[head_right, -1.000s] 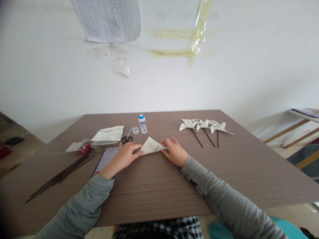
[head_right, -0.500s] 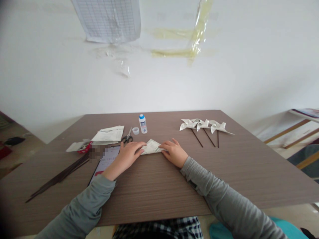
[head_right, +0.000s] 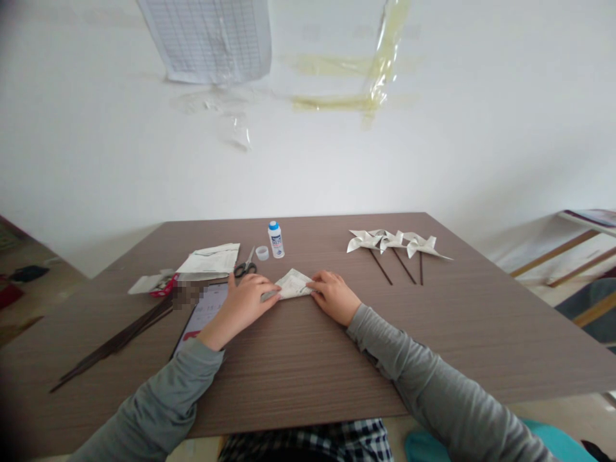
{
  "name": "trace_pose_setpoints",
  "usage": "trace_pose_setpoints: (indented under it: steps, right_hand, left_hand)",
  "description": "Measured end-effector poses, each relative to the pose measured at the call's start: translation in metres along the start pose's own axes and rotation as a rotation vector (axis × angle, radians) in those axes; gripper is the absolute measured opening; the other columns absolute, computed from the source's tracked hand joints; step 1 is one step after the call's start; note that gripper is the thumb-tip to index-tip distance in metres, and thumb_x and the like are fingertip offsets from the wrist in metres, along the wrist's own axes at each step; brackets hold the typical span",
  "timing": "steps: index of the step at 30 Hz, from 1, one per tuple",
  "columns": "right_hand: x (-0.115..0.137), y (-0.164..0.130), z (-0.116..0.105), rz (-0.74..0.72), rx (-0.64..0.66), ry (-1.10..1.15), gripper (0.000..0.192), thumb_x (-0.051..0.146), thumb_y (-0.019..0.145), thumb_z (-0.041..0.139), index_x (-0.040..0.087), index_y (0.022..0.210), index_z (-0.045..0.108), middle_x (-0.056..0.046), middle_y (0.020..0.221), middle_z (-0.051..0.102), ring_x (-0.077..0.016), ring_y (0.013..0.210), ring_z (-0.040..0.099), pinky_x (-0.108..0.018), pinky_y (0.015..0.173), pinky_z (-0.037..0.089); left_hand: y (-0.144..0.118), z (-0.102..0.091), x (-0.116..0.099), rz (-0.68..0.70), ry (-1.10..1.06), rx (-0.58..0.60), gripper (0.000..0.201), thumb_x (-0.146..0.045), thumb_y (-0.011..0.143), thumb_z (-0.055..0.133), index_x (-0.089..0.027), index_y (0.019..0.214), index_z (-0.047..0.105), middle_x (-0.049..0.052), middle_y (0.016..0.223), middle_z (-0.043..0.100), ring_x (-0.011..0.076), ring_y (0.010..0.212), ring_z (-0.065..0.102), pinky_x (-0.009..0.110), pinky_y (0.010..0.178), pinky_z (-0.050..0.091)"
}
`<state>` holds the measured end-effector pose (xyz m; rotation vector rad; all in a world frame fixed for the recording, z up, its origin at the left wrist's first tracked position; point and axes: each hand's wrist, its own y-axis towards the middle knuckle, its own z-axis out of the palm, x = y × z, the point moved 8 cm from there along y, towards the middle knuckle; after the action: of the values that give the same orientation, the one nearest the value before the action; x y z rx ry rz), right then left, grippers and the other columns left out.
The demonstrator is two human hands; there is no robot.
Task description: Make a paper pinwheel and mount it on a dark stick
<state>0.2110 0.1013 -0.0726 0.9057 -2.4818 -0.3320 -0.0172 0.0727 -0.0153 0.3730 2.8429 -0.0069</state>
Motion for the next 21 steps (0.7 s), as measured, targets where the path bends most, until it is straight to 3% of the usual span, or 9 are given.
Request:
trace_pose_setpoints:
  steps: [3,13,21]
  right_hand:
    - [0.0004,0.0006,-0.0007,0.007,-0.003,0.003,0.034,0.018,0.12,0.071,0.027,0.144,0.094,-0.015,0.137,0.086,-0.032,0.127,0.082,-0.051,0.12,0.069]
    - [0.003,0.0029,-0.0041,0.036,-0.023,-0.039,0.037,0.013,0.117,0.072,0.026,0.145,0.094,-0.015,0.133,0.088,-0.0325,0.125,0.085,-0.051,0.12,0.069]
    - [0.0069,0.0064,-0.0061,0.061,-0.061,-0.097,0.03,0.014,0.119,0.074,0.026,0.132,0.098,-0.013,0.122,0.09,-0.0304,0.115,0.086,-0.047,0.116,0.069]
  left_hand:
    - [0.0011,0.0005,-0.0003,-0.007,0.021,0.0,0.03,-0.03,0.119,0.073,-0.036,0.131,0.1,0.012,0.147,0.093,0.047,0.157,0.071,0.098,0.149,0.014]
    - [0.0045,0.0011,-0.0003,-0.046,0.048,-0.025,0.032,-0.029,0.122,0.072,-0.038,0.14,0.097,0.011,0.144,0.094,0.0438,0.155,0.074,0.092,0.151,0.019]
    - [0.0083,0.0037,0.002,-0.058,0.068,-0.052,0.033,-0.028,0.123,0.072,-0.037,0.14,0.098,0.012,0.139,0.093,0.043,0.152,0.077,0.092,0.151,0.025]
